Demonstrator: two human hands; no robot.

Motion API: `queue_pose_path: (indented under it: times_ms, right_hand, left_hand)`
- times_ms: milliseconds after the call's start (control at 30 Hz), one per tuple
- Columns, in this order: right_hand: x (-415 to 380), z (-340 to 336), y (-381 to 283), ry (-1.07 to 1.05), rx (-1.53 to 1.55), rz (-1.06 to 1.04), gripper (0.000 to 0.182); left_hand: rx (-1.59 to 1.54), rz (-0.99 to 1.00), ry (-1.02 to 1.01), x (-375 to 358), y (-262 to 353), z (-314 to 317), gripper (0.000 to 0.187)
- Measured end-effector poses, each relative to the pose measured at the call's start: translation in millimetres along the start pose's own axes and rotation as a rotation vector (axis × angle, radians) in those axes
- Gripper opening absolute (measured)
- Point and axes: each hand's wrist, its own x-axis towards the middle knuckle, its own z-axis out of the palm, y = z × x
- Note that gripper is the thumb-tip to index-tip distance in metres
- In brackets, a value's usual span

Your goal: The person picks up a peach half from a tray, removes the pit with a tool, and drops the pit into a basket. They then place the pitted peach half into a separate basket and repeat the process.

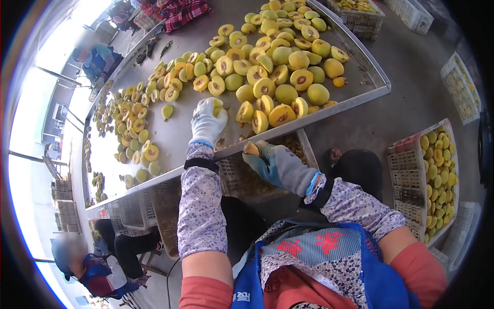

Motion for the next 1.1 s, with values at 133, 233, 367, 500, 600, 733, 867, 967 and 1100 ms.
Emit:
queue_pose_path:
  times_ms: [133, 233, 367, 500, 600, 733, 867, 967, 1100]
  right_hand:
    - [4, 1, -9, 0.029, 0.003, 0.019, 0.036]
    - [8, 5, -9, 0.052, 0.045, 0.001, 0.035]
    - [9, 11, -5, 0.057, -0.036, -0.088, 0.032]
    - [8, 11, -6, 0.068, 0.057, -0.106, 0.033]
    - [6, 11, -2, 0.032, 0.063, -0.042, 0.037]
    - [4, 10, -21, -0.029, 0.084, 0.087, 0.040]
    - [1, 16, -17, -0.036, 0.174, 0.150, 0.042]
    - [-1, 20, -12, -0.091, 0.235, 0.212, 0.041]
    - [-7, 20, -18, -0.108, 0.428, 0.187, 0.039]
  left_hand:
    - [-0.864, -0.268, 0.027, -37, 5, -18, 0.030]
    - [-1.185, -0.350, -0.004, -73, 40, -47, 0.040]
    - [-1.295, -0.299, 0.008, -102, 76, -51, 0.045]
    - [-1.126, -0.117, 0.181, -110, 85, -24, 0.049]
    - [-1.471, -0.229, 0.138, -114, 92, -18, 0.053]
    - [-1.462, -0.141, 0.394, -117, 113, -7, 0.022]
    - [-1.450, -0.152, 0.456, -118, 122, -4, 0.055]
    - [-1.459, -0.177, 0.443, -116, 111, 2, 0.056]
    - [-1.594, -0.233, 0.455, -118, 116, 2, 0.057]
